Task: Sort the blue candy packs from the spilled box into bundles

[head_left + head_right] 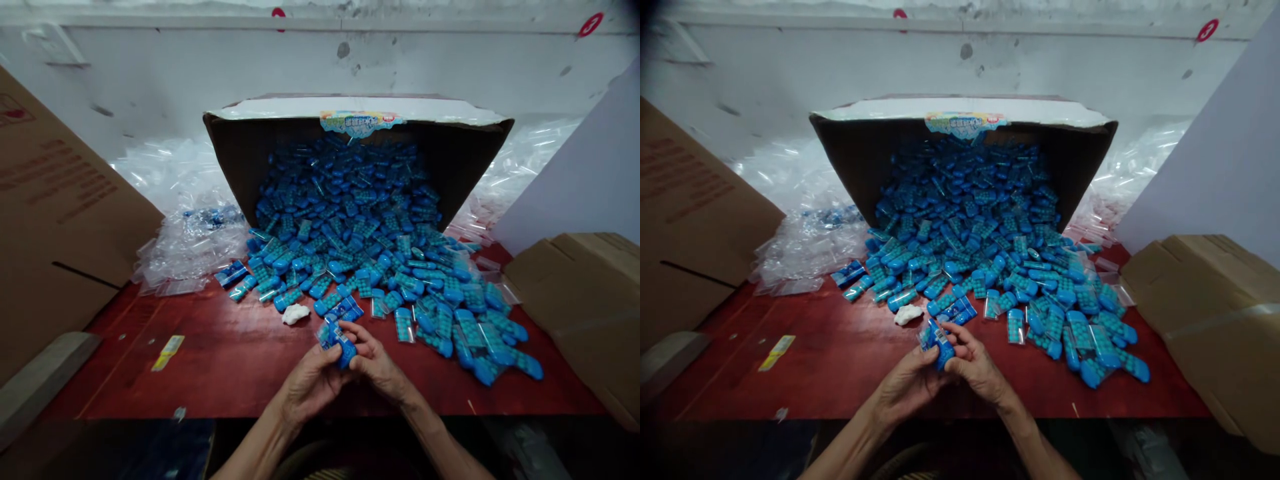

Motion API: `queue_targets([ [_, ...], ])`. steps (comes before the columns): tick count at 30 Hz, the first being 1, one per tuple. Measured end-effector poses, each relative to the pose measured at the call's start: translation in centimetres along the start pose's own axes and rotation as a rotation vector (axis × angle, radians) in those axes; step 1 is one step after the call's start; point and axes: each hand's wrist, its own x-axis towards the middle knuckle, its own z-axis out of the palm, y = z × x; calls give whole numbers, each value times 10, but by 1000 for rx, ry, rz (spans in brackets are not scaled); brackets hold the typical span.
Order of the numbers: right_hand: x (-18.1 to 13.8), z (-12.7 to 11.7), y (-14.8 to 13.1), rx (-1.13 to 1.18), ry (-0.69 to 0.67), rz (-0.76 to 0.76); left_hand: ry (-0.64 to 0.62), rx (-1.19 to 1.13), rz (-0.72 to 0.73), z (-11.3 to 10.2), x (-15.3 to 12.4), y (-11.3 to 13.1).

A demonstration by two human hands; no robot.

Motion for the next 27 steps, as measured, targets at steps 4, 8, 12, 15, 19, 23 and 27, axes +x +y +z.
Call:
queue_targets([
  [4, 0, 2, -2, -123, 68, -36, 123, 7, 21, 2, 2, -3],
  [8, -1, 6, 0, -187, 134, -54, 204, 42, 17, 2, 4, -4],
  [12, -1, 9, 1, -86, 98, -1, 177, 58, 1, -1, 4, -2],
  [15, -2, 10, -1, -70, 107, 6, 118, 33, -10, -4, 2, 1],
  [19, -2, 8, -1, -67, 77, -1, 64, 35, -5, -4, 1, -1],
  [23, 0, 5, 3, -67, 67, -18, 99, 47, 47, -5, 3, -7],
  [27, 0, 4, 4, -105, 78, -31, 88, 47, 52, -5, 2, -10],
])
